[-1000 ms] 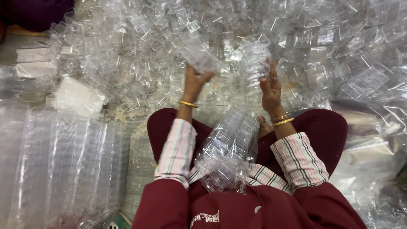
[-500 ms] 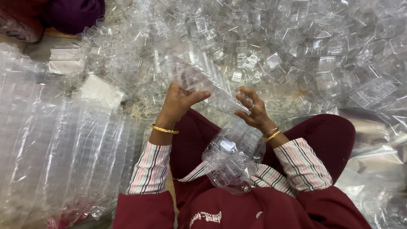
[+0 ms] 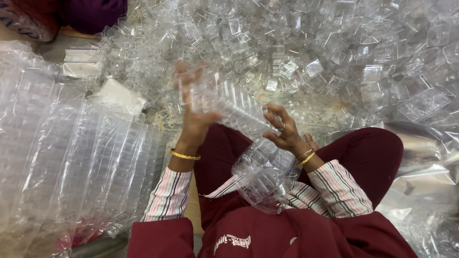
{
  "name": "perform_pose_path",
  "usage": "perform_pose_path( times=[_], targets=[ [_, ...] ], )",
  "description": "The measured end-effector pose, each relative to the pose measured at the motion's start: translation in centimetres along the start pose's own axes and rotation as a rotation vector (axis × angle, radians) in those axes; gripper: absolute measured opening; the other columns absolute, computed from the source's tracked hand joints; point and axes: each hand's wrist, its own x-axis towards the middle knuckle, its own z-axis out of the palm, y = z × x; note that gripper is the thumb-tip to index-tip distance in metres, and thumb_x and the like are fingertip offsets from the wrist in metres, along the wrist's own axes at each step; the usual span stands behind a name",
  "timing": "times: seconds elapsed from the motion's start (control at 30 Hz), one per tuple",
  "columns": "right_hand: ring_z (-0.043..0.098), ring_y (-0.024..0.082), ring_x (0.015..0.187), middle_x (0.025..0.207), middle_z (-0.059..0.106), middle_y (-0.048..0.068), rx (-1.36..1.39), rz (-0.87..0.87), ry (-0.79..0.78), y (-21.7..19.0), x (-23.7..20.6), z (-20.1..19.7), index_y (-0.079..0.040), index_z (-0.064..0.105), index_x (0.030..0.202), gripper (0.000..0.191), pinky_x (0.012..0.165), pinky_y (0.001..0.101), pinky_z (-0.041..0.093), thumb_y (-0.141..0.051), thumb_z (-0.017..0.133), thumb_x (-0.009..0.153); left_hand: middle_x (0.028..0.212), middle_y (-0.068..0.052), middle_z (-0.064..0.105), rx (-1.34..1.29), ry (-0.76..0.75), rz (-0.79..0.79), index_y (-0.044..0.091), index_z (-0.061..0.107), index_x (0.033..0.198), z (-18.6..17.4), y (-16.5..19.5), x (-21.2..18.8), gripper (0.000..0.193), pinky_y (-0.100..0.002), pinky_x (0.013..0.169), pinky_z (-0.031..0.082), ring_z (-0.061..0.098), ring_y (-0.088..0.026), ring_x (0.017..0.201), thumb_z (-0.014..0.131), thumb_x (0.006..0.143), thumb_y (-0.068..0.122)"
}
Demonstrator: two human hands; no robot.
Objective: The person sits cross-legged on the floor among large piles of clear plastic packaging and nests small clear plastic containers one at a time into a growing stack, occasionally picking containers from the surrounding pile and pressing them together by hand.
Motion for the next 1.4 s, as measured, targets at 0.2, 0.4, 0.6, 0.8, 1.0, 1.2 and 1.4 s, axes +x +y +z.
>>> perform_pose_path(
  times=[0.2,0.4,0.6,0.8,1.0,1.2,1.4],
  targets=[
    [0.063,0.033,0.123,0.144,0.054,0.013,-0.333,-0.130,-0.006,-0.9,2.1,-0.7,-0.031,0.047,0.152,0.069,0.095,0.0439,0.059,-0.048,0.076,0.091,0.167,-0.011,0.038,0.621,0.115,0.134,0.030,0.027,0.165,-1.5,4.7,-2.2,0.067,-0.048,0.126,0.048,0.045,-0.027,0.146,0.059,0.106,0.037],
    [0.058,0.026,0.118,0.141,0.058,0.008,-0.719,-0.367,-0.213,-3.4,6.9,-6.1,-0.039,0.048,0.149,0.068,0.088,0.0420,0.050,-0.060,0.076,0.090,0.150,-0.016,0.055,0.564,0.200,-0.451,0.013,0.046,0.155,-5.4,9.0,-6.9,0.077,-0.040,0.093,0.060,0.063,-0.025,0.116,0.074,0.083,0.013],
    [0.036,0.023,0.146,0.165,0.038,-0.008,-1.218,-0.914,-0.245,-7.0,13.8,-9.3,-0.046,0.032,0.166,0.068,0.128,0.0556,0.019,-0.057,0.066,0.108,0.125,-0.009,0.061,0.771,0.130,-0.526,0.008,0.048,0.136,-6.2,5.8,-11.4,0.074,-0.037,0.091,0.061,0.065,-0.022,0.113,0.086,0.072,0.017],
    [0.027,0.020,0.155,0.168,0.033,-0.008,-1.221,-1.132,-0.327,-11.8,17.5,-6.5,-0.043,0.028,0.168,0.068,0.129,0.0665,0.004,-0.072,0.043,0.109,0.126,-0.015,0.062,0.950,0.167,-0.333,0.009,0.049,0.136,-3.4,0.3,-14.5,0.086,-0.043,0.098,0.053,0.064,-0.030,0.116,0.095,0.067,0.031],
    [0.021,0.021,0.154,0.167,0.028,-0.004,-1.191,-1.231,-0.294,-13.7,17.6,-3.6,-0.035,0.025,0.167,0.074,0.127,0.0679,-0.003,-0.075,0.031,0.105,0.130,-0.011,0.062,0.715,0.275,-0.377,0.008,0.040,0.142,-2.8,-2.0,-16.5,0.086,-0.035,0.100,0.054,0.065,-0.023,0.119,0.092,0.074,0.022],
    [0.022,0.028,0.161,0.174,0.023,0.007,-0.483,-0.929,-0.105,-16.3,13.4,-0.3,-0.019,0.045,0.156,0.064,0.126,0.0694,0.008,-0.056,0.063,0.107,0.133,-0.008,0.057,0.246,0.453,-0.372,0.006,0.036,0.140,-3.3,-2.4,-17.9,0.085,-0.035,0.106,0.052,0.060,-0.020,0.123,0.090,0.074,0.008],
    [0.036,0.040,0.142,0.154,0.039,0.018,-0.363,-0.192,-0.993,-20.4,7.5,0.1,-0.015,0.065,0.115,0.036,0.114,0.0669,0.026,-0.027,0.072,0.082,0.130,-0.010,0.058,0.174,0.541,-0.397,0.007,0.036,0.143,-4.8,-1.1,-19.0,0.088,-0.036,0.105,0.053,0.061,-0.020,0.119,0.089,0.072,0.005]
  ],
)
